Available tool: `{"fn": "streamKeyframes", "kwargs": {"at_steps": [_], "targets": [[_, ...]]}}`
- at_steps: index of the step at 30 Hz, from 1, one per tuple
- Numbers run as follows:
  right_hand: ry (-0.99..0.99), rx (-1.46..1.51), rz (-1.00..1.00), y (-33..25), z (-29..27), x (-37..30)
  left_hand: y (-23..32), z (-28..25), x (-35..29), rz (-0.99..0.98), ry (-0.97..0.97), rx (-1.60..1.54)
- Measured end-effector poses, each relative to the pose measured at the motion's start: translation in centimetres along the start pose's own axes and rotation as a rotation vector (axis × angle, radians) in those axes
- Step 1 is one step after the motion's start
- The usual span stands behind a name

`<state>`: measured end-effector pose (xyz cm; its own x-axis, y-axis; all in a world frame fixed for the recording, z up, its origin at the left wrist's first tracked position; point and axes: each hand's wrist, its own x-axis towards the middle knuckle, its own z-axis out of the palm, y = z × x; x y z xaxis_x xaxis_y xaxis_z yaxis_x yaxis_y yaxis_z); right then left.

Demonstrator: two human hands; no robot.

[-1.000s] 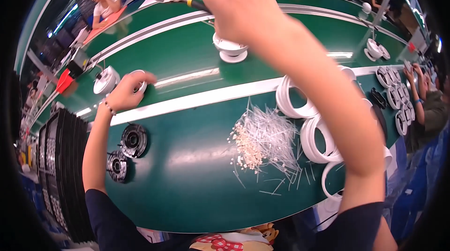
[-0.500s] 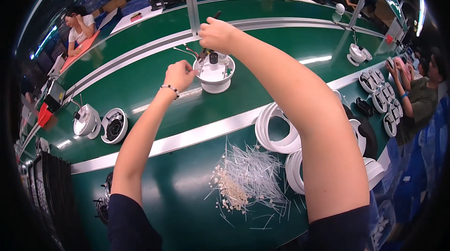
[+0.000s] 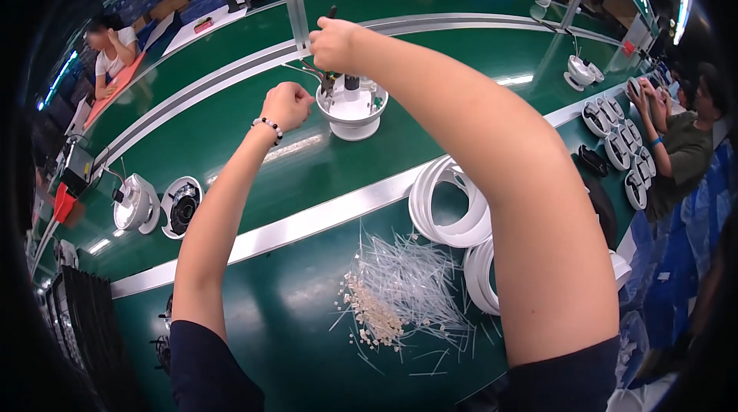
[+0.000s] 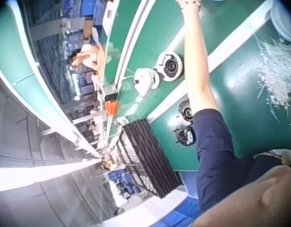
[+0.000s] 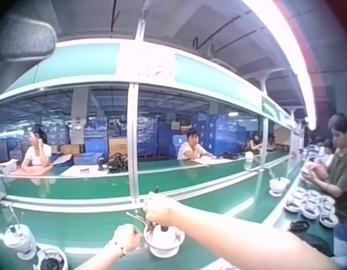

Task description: Assembling LED light housings and circuit boards on an assembly line.

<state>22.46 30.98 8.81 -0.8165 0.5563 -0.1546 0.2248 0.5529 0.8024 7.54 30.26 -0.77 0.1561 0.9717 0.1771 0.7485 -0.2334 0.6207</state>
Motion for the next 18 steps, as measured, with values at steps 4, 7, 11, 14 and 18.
{"fn": "streamKeyframes", "kwargs": {"at_steps": [4, 7, 11, 14, 18], "targets": [[-0.05, 0.097, 0.021, -0.9, -0.9, -0.2, 0.6, 0.2, -0.1, 0.026, 0.009, 0.056], [-0.044, 0.211, 0.113, -0.9, -1.0, -1.9, 1.2, 0.7, 0.0, 0.077, 0.016, 0.116], [0.121, 0.149, 0.3, 0.8, -1.6, -5.0, 1.4, -1.4, -1.1, 0.143, 0.1, 0.066], [0.258, 0.345, 0.537, 3.5, -4.3, -9.1, 3.1, -3.4, -5.2, 0.258, -0.015, -0.169], [0.243, 0.574, 0.911, -0.1, -11.6, -16.1, 5.9, -3.2, -13.4, 0.327, -0.348, -0.282]]}}
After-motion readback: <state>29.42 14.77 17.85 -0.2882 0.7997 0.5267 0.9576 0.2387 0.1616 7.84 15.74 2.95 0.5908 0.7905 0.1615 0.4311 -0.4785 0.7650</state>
